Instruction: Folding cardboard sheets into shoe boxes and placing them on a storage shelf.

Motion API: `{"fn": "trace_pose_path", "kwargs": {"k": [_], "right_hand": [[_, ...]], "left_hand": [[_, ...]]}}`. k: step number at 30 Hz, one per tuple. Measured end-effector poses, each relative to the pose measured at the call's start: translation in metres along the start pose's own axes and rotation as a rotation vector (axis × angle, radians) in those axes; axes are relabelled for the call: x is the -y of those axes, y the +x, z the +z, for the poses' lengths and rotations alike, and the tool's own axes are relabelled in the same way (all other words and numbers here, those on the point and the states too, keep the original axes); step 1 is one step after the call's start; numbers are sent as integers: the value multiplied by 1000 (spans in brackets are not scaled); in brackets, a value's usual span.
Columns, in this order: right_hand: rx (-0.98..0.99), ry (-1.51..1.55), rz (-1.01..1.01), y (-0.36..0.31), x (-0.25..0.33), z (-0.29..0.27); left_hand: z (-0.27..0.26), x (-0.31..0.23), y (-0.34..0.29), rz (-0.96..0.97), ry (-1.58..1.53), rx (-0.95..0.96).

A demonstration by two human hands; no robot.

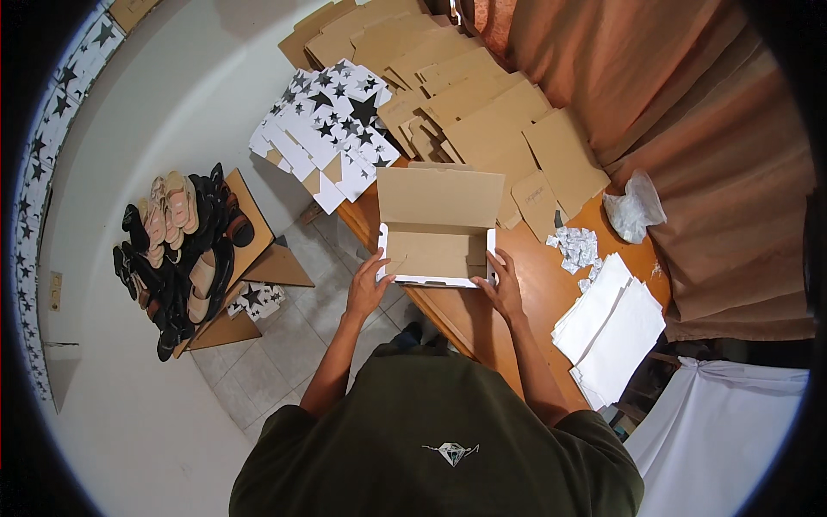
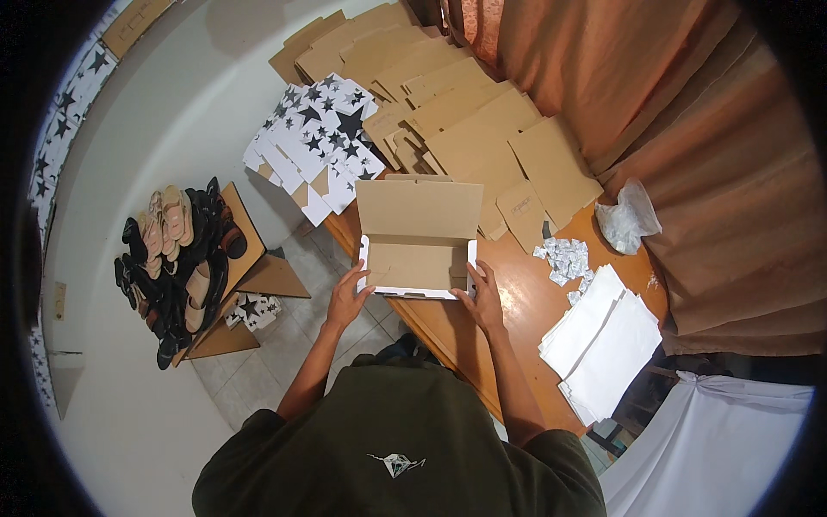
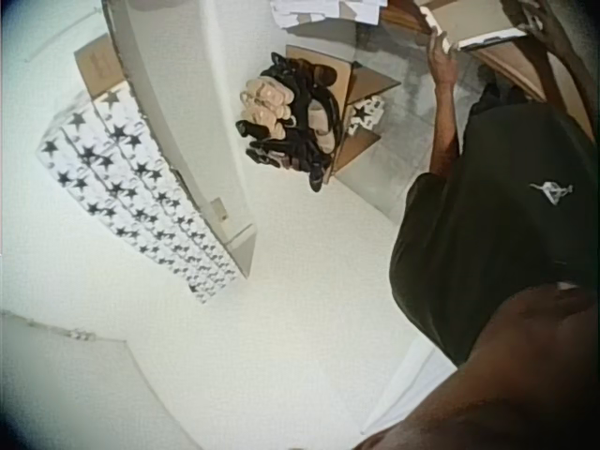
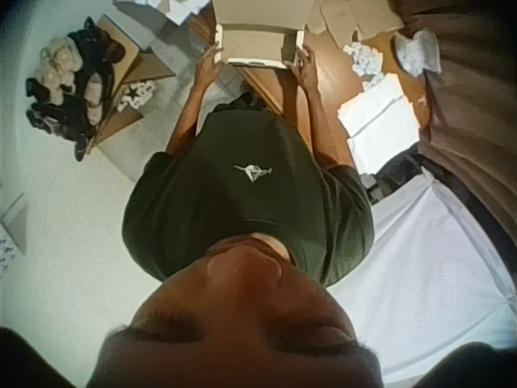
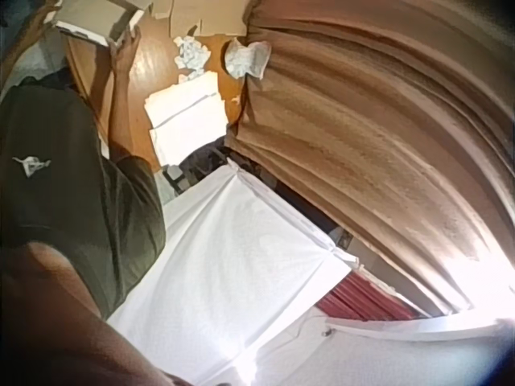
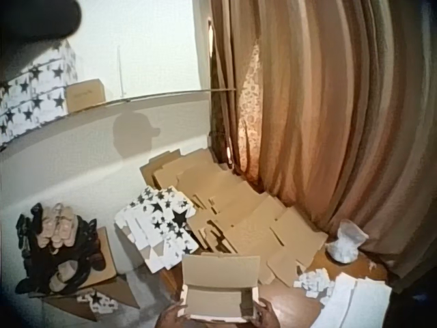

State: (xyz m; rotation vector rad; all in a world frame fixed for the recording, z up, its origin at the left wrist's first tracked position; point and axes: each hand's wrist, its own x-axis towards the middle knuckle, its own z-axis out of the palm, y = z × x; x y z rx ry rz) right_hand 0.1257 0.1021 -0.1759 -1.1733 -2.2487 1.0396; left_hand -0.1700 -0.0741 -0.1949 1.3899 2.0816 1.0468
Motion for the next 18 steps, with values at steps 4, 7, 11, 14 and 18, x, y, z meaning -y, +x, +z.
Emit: {"fn": "trace_pose_path", "kwargs": {"k": [4, 7, 11, 14, 18], "right_hand": [[-92, -76, -87, -4, -9, 10], [-54, 24, -6, -4, -10, 13], [-34, 6, 4, -6, -10, 14], [-38, 43, 14, -6, -10, 13], [-81, 59, 39, -25, -16, 4]], "left_hand": [[7, 6, -5, 57, 118, -82], [7, 2, -8, 0, 250, -58], [5, 3, -11, -18, 213, -40], [4, -3, -8, -61, 385, 4], [-8, -44, 15, -33, 505, 133]]}}
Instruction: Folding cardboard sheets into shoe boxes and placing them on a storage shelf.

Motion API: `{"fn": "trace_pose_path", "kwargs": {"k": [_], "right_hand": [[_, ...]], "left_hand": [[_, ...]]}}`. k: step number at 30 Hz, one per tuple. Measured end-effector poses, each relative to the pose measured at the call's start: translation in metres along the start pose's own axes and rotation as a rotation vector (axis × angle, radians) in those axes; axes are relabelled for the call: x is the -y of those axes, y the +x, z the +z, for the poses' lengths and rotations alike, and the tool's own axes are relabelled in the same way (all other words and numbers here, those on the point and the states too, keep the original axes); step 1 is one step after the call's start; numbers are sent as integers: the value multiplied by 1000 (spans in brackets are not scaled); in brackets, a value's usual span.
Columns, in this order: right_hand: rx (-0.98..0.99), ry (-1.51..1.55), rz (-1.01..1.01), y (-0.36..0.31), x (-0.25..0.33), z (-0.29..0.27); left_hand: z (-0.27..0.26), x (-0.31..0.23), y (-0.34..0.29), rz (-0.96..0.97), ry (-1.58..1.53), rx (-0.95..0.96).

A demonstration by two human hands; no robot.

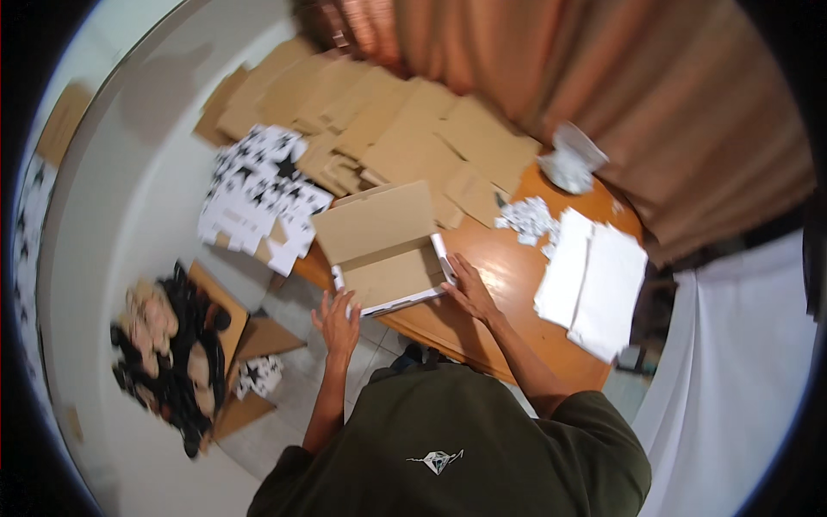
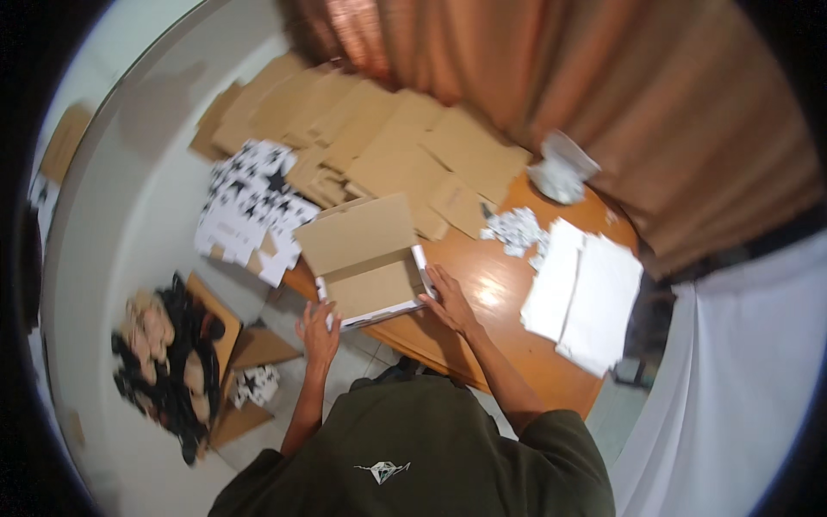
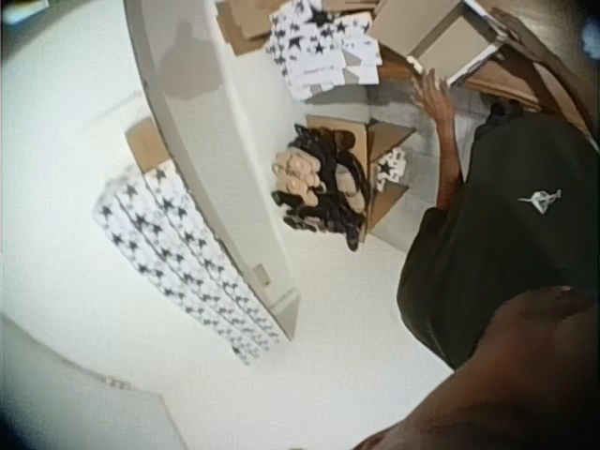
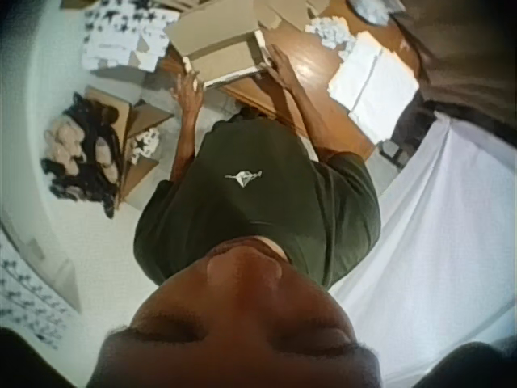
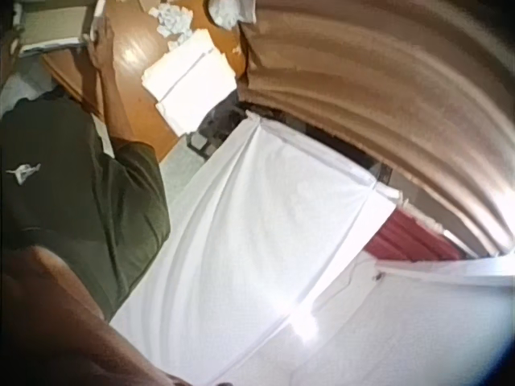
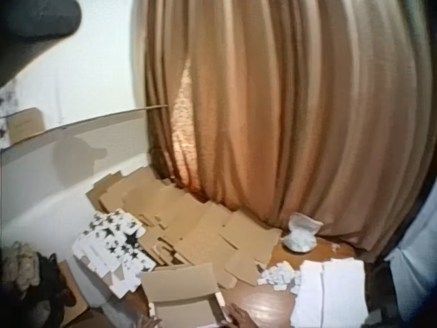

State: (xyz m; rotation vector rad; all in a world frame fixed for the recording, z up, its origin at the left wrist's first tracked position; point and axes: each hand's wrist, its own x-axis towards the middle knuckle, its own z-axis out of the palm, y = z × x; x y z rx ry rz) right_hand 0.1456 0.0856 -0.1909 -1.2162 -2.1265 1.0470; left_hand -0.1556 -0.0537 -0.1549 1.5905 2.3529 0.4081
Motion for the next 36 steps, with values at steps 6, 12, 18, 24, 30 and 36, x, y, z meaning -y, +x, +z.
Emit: {"fn": "trace_pose_path", "kwargs": {"k": [6, 12, 18, 24, 30, 36], "right_hand": [[-342, 137, 231, -55, 11, -47], [-763, 153, 519, -157, -17, -103], [-1000, 147, 721, -247, -67, -149], [-992, -88, 722, -304, -135, -195], [-939, -297, 756, -319, -202, -246], [-839, -468, 911, -322, -240, -263]], "left_hand": [[-26, -98, 33, 418, -634, -58], [45, -237, 33, 594, -774, 545], [145, -336, 2, 594, -760, 890], [228, -417, -27, 522, -606, 902], [287, -478, -39, 579, -411, 527], [285, -519, -67, 410, -202, 501]]}}
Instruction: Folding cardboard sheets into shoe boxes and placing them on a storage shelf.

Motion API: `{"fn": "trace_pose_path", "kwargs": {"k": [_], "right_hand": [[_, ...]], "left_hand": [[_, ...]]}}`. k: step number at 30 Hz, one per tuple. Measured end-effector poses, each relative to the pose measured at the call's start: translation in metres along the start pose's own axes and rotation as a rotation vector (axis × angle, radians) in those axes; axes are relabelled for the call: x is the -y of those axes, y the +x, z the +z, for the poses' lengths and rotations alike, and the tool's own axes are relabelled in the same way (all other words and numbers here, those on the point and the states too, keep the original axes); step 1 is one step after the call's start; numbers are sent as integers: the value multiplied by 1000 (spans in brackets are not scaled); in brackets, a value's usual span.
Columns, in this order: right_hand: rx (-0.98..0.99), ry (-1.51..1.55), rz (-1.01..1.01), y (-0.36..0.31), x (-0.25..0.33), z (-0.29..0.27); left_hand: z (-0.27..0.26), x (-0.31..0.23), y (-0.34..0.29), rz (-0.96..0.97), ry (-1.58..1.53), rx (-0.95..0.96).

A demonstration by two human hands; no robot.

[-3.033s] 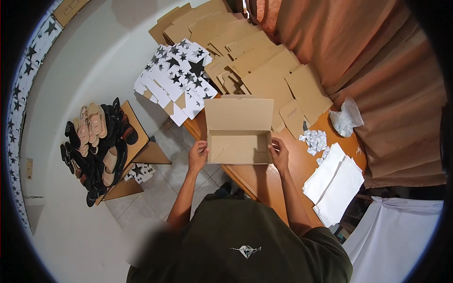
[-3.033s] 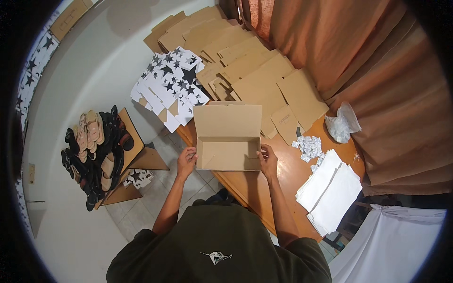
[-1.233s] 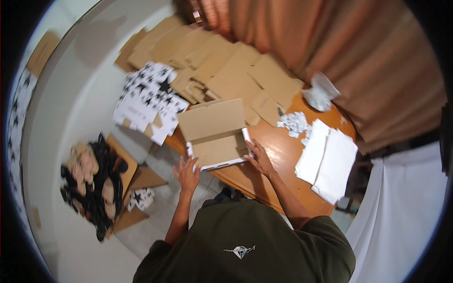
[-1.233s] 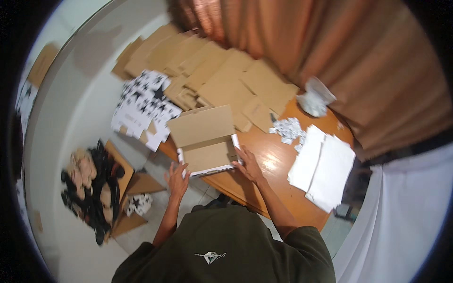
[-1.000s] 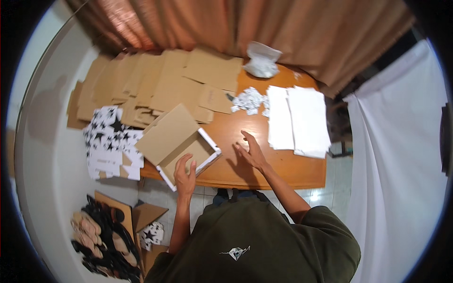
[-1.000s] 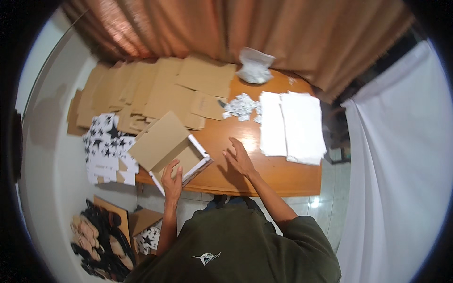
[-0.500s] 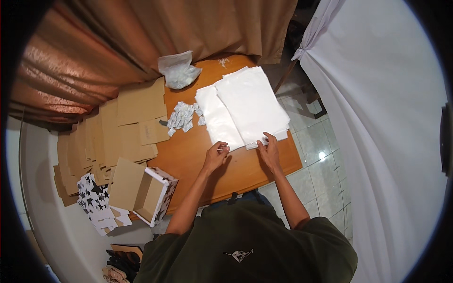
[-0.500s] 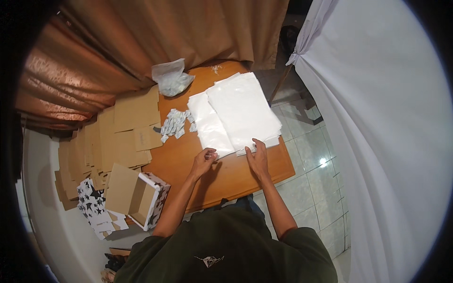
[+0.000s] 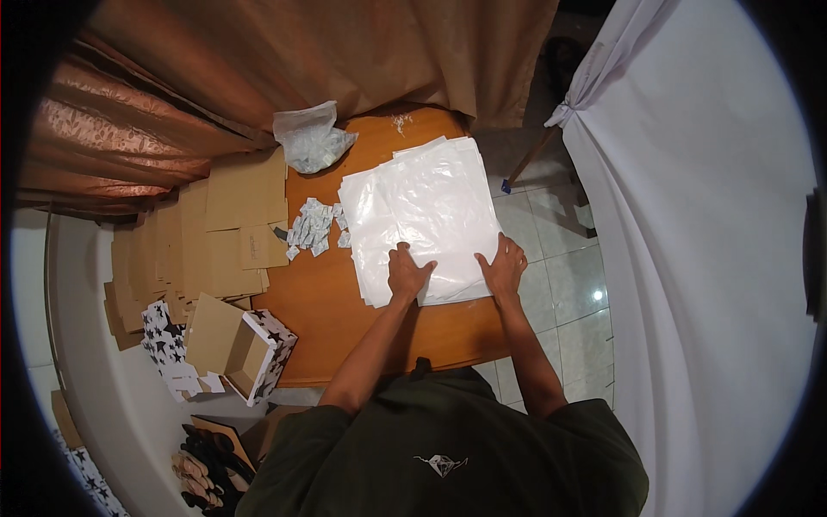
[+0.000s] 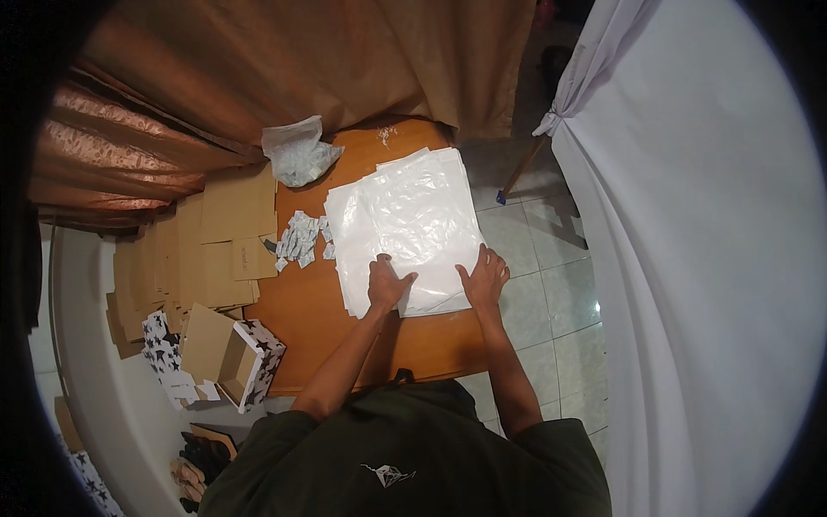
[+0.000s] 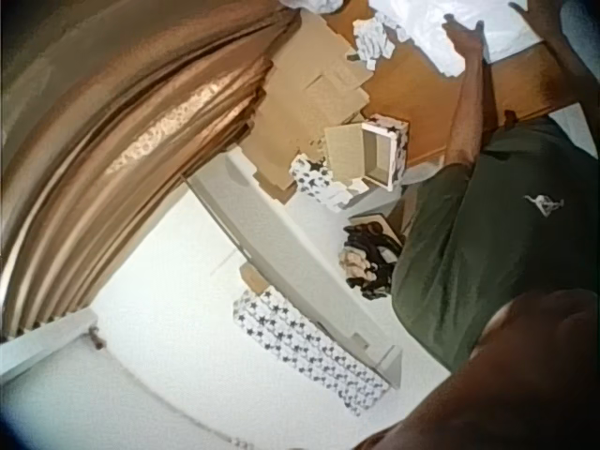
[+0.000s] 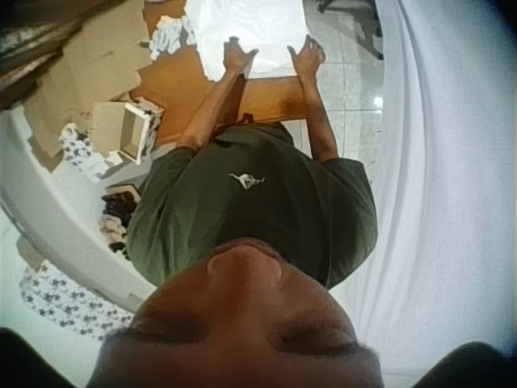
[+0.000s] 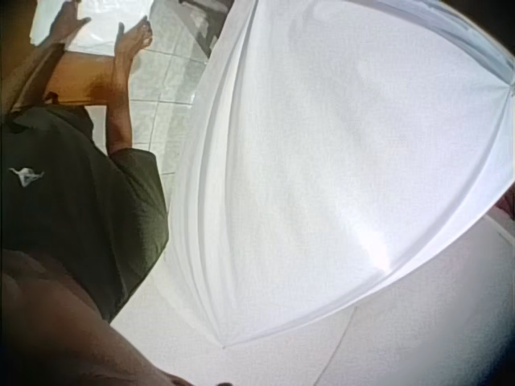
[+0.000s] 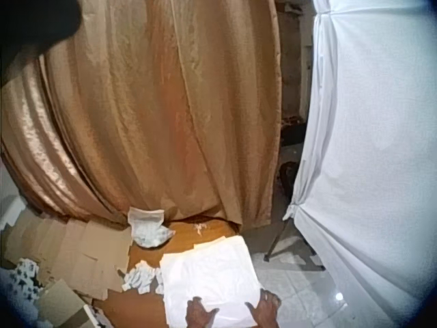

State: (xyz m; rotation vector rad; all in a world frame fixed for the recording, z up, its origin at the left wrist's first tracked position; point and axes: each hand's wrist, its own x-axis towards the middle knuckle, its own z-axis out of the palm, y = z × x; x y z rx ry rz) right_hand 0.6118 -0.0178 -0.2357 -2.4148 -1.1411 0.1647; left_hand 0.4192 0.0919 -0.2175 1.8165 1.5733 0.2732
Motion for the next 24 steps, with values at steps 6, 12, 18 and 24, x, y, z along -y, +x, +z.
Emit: {"fn": "trace_pose_path", "kwargs": {"k": [6, 12, 18, 24], "right_hand": [[66, -137, -41, 1, 3, 1], [13, -185, -81, -8, 7, 5], [115, -288, -135, -23, 19, 5], [50, -260, -175, -32, 14, 22]], "left_hand": [[7, 7, -1, 6, 21, -105], [3, 6, 6, -70, -4, -9], [6, 17, -14, 19, -70, -26], [9, 17, -15, -23, -220, 43]]}}
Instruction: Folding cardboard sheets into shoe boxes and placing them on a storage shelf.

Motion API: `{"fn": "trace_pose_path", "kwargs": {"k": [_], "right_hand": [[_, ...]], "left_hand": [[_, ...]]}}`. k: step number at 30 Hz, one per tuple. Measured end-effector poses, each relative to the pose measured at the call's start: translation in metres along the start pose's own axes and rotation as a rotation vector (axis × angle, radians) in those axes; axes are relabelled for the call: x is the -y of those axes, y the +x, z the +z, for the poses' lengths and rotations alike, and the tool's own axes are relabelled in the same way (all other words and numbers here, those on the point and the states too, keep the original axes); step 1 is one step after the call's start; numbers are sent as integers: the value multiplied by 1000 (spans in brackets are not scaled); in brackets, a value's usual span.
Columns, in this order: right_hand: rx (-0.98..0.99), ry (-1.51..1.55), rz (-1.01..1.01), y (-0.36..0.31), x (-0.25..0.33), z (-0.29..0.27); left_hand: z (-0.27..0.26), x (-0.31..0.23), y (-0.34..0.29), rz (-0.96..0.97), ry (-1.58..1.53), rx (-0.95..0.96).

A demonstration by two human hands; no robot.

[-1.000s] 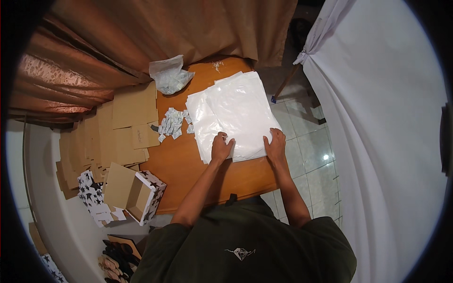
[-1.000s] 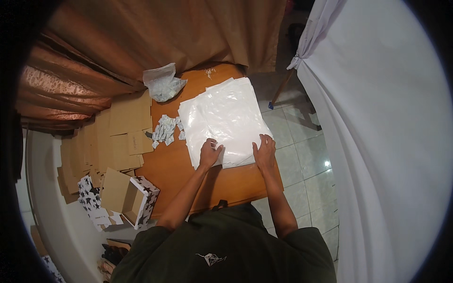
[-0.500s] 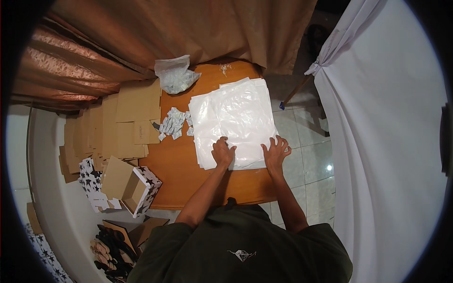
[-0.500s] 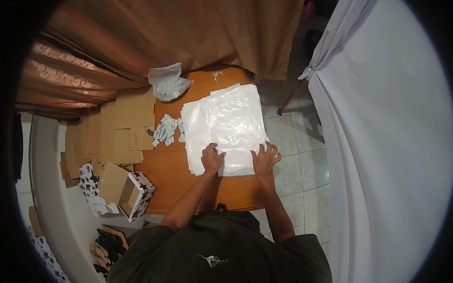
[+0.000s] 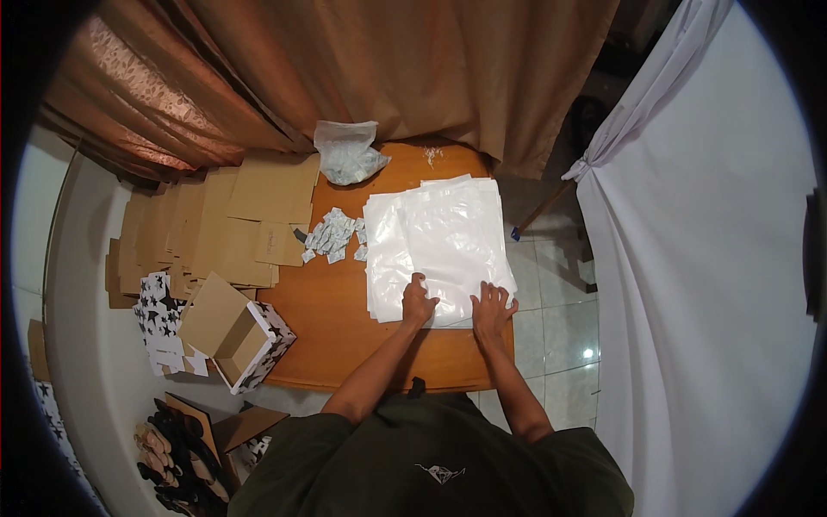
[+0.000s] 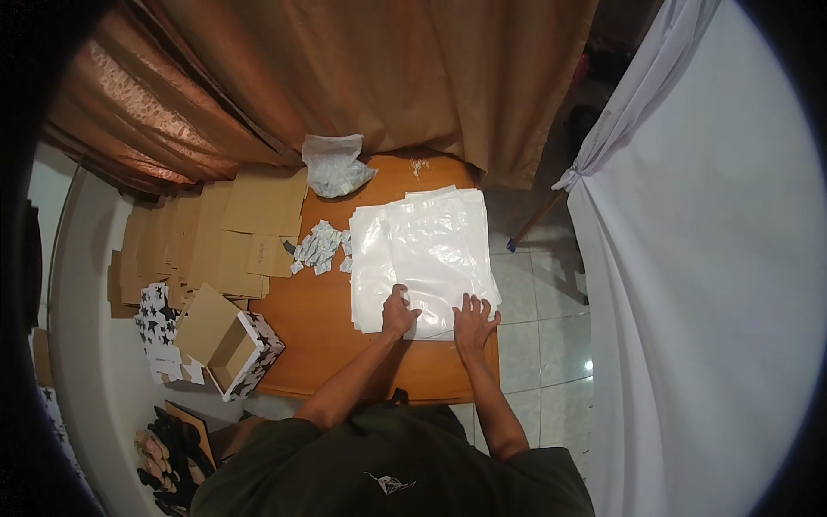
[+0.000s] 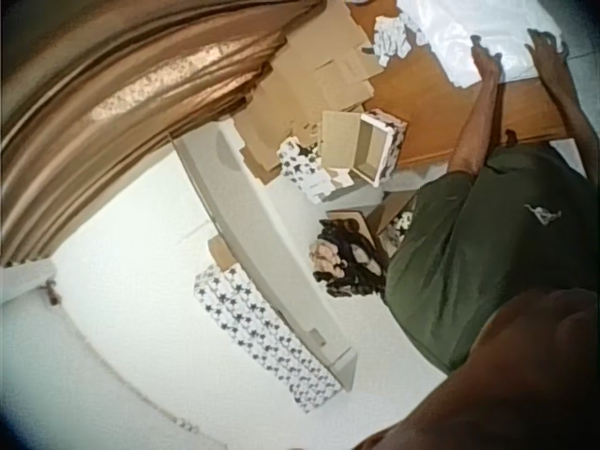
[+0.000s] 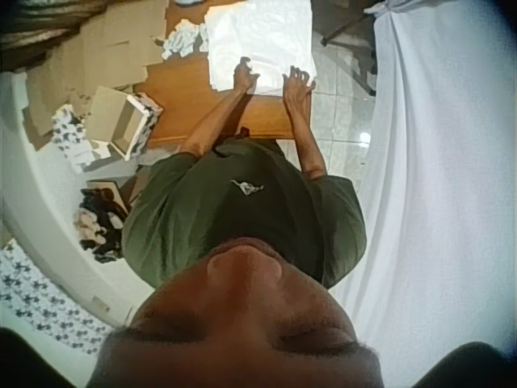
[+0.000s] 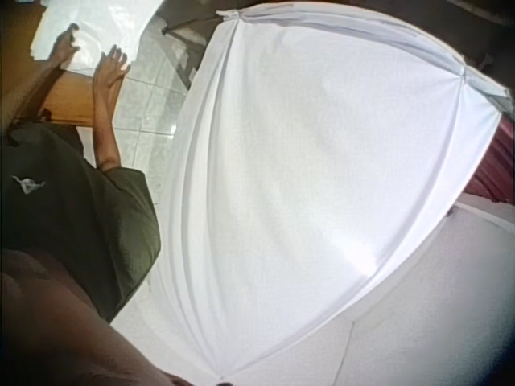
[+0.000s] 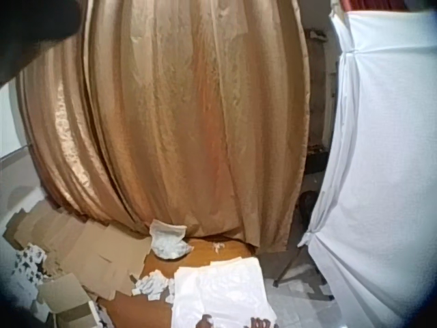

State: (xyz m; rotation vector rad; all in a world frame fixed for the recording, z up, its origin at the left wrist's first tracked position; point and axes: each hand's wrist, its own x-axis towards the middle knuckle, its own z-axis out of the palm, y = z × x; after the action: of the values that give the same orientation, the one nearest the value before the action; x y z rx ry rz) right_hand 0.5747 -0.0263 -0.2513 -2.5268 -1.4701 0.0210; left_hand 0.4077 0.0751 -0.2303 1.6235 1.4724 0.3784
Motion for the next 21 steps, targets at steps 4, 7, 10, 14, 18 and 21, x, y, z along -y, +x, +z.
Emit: {"fn": "trace_pose_path", "kwargs": {"k": [4, 7, 10, 14, 18, 21], "right_hand": [[15, 5, -38, -6, 8, -10], [51, -13, -55, -11, 18, -19], [99, 108, -76, -20, 19, -22], [73, 144, -100, -21, 33, -27], [94, 362, -53, -28, 66, -61], [31, 359, 52, -34, 92, -84]], "left_hand": [[0, 9, 1, -76, -48, -54], [6, 16, -3, -13, 51, -241], [-1, 19, -3, -110, -58, -107], [-16, 24, 1, -239, -294, -106], [-59, 24, -7, -252, -583, -98], [-101, 24, -27, -189, -855, -124]]}}
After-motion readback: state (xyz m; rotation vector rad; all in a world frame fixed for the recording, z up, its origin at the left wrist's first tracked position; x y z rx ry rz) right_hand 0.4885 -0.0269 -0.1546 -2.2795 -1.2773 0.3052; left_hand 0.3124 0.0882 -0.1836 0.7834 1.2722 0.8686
